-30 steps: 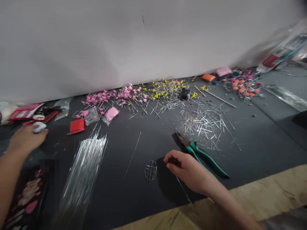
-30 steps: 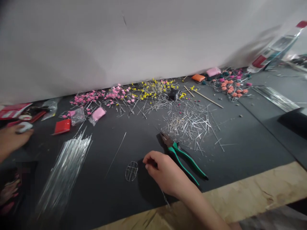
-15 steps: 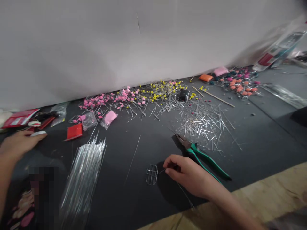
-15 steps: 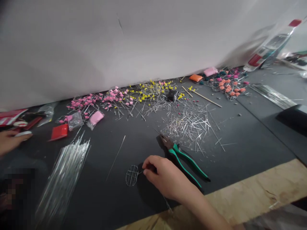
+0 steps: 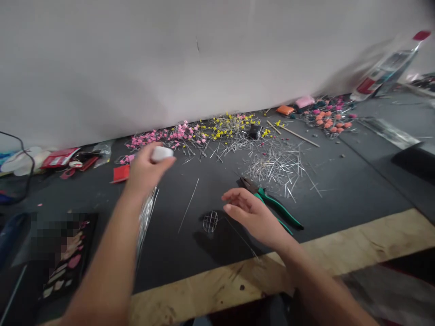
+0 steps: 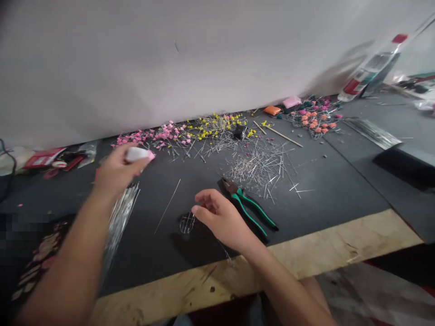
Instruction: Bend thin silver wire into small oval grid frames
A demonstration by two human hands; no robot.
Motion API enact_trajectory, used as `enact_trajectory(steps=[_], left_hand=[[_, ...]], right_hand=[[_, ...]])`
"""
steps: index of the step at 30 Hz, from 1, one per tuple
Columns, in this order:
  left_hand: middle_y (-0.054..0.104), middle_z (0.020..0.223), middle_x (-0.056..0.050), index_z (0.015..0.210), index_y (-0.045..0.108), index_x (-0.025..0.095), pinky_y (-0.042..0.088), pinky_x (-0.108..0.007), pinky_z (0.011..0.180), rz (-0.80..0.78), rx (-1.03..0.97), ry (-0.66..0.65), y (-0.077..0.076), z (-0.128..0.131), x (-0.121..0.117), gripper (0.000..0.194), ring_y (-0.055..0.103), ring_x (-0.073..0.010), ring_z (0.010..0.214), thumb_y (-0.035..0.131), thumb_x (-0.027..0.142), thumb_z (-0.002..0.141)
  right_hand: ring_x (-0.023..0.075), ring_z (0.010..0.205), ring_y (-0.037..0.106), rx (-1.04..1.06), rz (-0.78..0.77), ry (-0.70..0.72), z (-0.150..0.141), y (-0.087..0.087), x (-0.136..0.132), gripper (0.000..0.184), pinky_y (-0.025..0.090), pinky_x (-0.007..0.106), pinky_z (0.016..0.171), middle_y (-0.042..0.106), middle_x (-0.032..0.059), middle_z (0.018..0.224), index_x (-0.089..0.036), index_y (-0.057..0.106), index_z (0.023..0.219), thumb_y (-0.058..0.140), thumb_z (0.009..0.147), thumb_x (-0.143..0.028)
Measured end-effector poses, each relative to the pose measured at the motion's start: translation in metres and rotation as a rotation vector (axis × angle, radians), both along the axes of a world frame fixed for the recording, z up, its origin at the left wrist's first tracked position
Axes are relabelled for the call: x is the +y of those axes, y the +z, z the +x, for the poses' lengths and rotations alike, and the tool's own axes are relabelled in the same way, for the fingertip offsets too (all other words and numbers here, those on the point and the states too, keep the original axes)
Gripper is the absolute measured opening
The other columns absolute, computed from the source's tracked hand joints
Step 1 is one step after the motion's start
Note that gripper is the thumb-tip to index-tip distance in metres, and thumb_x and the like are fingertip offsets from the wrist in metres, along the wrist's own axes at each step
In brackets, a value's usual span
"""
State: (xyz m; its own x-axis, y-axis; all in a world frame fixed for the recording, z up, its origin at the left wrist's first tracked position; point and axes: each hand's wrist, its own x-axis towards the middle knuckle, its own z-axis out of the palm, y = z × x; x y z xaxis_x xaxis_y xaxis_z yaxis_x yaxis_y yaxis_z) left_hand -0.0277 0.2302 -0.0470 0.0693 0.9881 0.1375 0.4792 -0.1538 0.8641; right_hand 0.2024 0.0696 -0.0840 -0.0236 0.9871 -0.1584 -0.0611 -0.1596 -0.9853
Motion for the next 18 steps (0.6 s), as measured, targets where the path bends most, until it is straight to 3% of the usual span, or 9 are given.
enact_trajectory(steps=[3,6,11,14,18], left_hand=[[0.065,0.096,0.0,0.121,0.059,0.027,0.046,-0.028,0.074,-0.01,0.014,-0.201,0.0,0.06,-0.056,0.056,0.058,-0.015,0.078,0.078,0.037,0.069],[0.063,0.108,-0.003,0.123,0.058,0.03,0.05,-0.029,0.078,-0.063,-0.094,-0.345,-0.006,0.087,-0.104,0.053,0.061,-0.0179,0.09,0.075,0.03,0.073],[0.059,0.117,-0.006,0.128,0.055,0.03,0.053,-0.031,0.081,-0.185,-0.176,-0.4,-0.018,0.082,-0.141,0.049,0.062,-0.0197,0.098,0.068,0.029,0.08],[0.06,0.116,-0.006,0.128,0.055,0.029,0.054,-0.031,0.08,-0.25,-0.186,-0.416,-0.022,0.079,-0.149,0.048,0.064,-0.0187,0.095,0.066,0.027,0.081],[0.061,0.118,-0.005,0.125,0.059,0.028,0.051,-0.034,0.09,-0.182,-0.124,-0.338,-0.021,0.08,-0.159,0.046,0.061,-0.0195,0.103,0.068,0.023,0.079]], right_hand=[[0.0156,0.095,0.058,0.188,0.017,-0.062,-0.002,0.001,-0.005,0.035,0.048,0.03,0.078,0.058,0.0052,0.112,-0.025,0.05,0.111,0.066,0.081,-0.034],[0.0145,0.087,0.059,0.252,0.047,-0.1,0.0,0.002,-0.011,0.033,0.05,0.028,0.071,0.06,0.004,0.103,-0.024,0.05,0.109,0.066,0.081,-0.033],[0.0113,0.065,0.055,0.164,0.032,-0.074,0.006,0.002,-0.022,0.019,0.048,0.027,0.062,0.059,-0.0007,0.08,-0.02,0.057,0.092,0.065,0.081,-0.033],[0.0129,0.068,0.057,0.114,0.04,-0.048,0.006,-0.001,-0.025,0.02,0.048,0.029,0.066,0.061,0.0,0.08,-0.02,0.057,0.095,0.064,0.081,-0.032],[0.015,0.071,0.057,0.002,0.047,-0.031,0.006,-0.002,-0.027,0.02,0.047,0.03,0.068,0.062,0.0008,0.08,-0.02,0.058,0.095,0.063,0.082,-0.035]])
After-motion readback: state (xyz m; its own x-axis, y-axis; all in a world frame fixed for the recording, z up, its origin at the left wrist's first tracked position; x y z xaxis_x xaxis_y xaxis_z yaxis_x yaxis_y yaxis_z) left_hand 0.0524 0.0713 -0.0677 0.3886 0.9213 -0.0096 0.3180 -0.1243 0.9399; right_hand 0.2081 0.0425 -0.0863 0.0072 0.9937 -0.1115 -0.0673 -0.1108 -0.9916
